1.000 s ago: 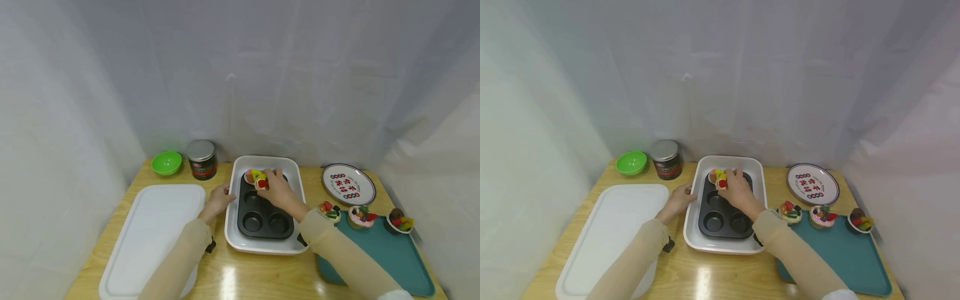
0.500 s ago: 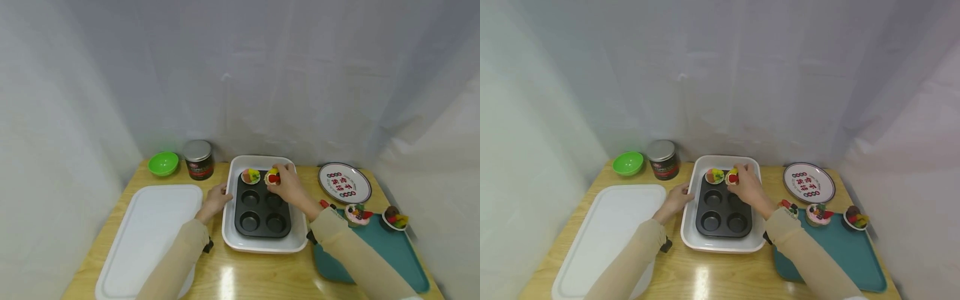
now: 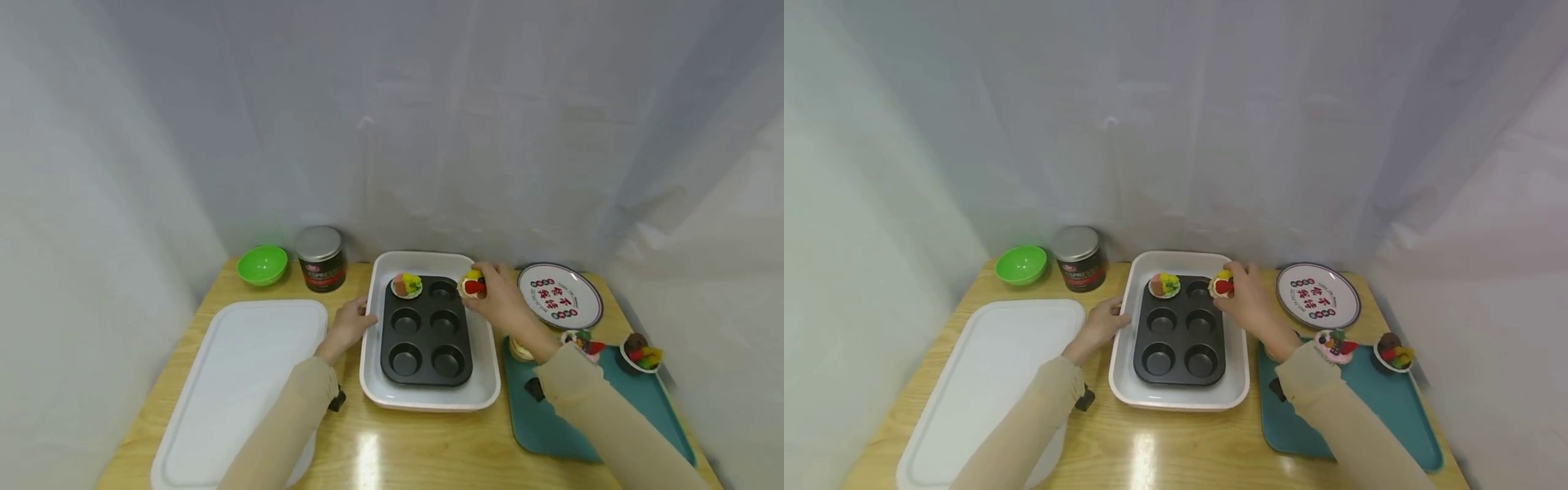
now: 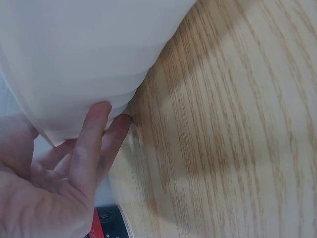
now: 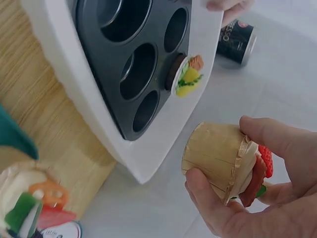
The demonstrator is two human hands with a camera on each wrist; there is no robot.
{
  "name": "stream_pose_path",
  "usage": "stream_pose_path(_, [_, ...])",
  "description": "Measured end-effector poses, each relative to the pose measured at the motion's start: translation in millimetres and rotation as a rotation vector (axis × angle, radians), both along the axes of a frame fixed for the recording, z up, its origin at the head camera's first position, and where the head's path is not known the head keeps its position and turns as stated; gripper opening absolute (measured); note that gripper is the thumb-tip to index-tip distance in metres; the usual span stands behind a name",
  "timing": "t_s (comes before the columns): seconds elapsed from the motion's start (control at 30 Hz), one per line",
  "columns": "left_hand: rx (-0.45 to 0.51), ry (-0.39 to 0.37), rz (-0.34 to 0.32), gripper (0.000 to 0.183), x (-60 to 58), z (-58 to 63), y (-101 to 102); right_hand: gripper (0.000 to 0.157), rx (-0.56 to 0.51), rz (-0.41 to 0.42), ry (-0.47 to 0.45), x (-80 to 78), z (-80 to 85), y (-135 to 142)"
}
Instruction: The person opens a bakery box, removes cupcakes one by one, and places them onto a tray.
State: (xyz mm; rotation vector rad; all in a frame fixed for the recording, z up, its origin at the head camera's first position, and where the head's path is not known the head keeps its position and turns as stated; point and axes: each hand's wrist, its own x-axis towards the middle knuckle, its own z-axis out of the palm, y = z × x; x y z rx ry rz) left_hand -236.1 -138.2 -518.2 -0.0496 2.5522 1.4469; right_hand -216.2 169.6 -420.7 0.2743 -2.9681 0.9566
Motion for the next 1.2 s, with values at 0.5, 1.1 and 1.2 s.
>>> stream_pose_path(0.5, [0.006, 0.006, -0.008, 0.062, 1.6, -0.5, 3, 0.070, 0.054, -0.044, -0.015, 24.6, 13.9, 53])
stream_pose_path(1.1, [0.000, 0.018, -0.003, 0.062, -1.0, -2.7, -1, 0.075, 0.101, -0.081, -0.087, 67.7, 11.5, 106])
stream_pose_path(1.2, [0.006, 0.017, 0.000, 0.061, -0.7, -2.8, -2, 0.075, 0.103, -0.070, -0.090, 74.2, 5.4, 113])
